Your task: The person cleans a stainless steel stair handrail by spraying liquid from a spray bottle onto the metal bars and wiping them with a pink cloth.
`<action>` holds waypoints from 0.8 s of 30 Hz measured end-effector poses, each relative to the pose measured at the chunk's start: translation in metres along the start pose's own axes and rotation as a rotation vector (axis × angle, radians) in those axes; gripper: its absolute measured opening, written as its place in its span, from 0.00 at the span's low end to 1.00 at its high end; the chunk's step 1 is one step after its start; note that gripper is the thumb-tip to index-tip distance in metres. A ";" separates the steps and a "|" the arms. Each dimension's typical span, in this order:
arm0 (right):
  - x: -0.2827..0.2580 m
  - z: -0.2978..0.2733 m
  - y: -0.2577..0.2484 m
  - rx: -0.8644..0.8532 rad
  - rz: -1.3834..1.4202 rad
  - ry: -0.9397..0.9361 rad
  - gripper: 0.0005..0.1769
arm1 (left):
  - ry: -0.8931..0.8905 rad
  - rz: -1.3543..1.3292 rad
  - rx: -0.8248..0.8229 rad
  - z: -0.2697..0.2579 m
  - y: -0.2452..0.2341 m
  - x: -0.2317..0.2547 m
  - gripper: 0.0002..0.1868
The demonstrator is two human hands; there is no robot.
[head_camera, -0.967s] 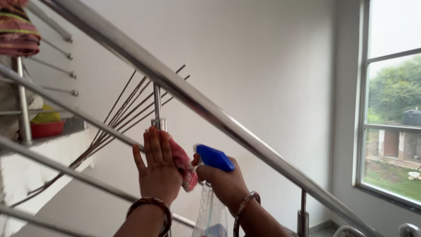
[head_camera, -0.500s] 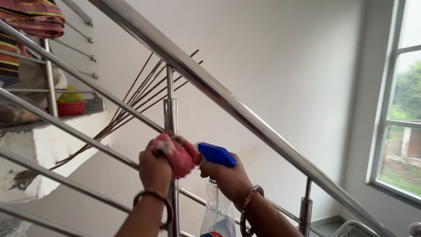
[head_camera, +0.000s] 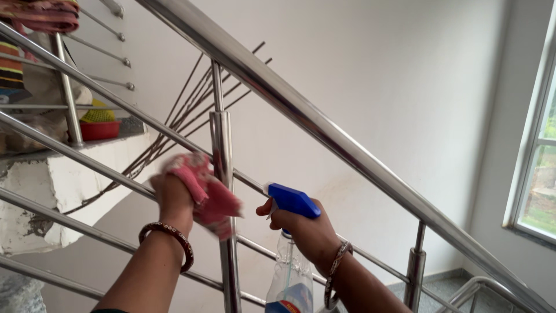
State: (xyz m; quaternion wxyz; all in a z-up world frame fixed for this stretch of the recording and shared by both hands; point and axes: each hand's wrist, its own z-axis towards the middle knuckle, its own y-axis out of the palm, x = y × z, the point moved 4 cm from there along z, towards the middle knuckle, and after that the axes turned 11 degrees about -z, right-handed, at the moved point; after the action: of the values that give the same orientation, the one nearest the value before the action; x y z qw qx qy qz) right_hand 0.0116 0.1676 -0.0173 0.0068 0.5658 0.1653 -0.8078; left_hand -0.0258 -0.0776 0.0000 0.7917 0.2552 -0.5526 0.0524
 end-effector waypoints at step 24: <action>0.053 -0.008 0.015 0.009 0.075 0.071 0.14 | 0.785 1.370 0.123 -0.055 0.011 -0.091 0.45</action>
State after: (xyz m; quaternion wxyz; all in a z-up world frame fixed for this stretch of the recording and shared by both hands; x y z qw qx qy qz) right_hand 0.0032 0.1651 -0.0719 0.0286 0.5997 0.1405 -0.7872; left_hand -0.0185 -0.0248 -0.0928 0.7047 -0.1357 -0.2631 0.6448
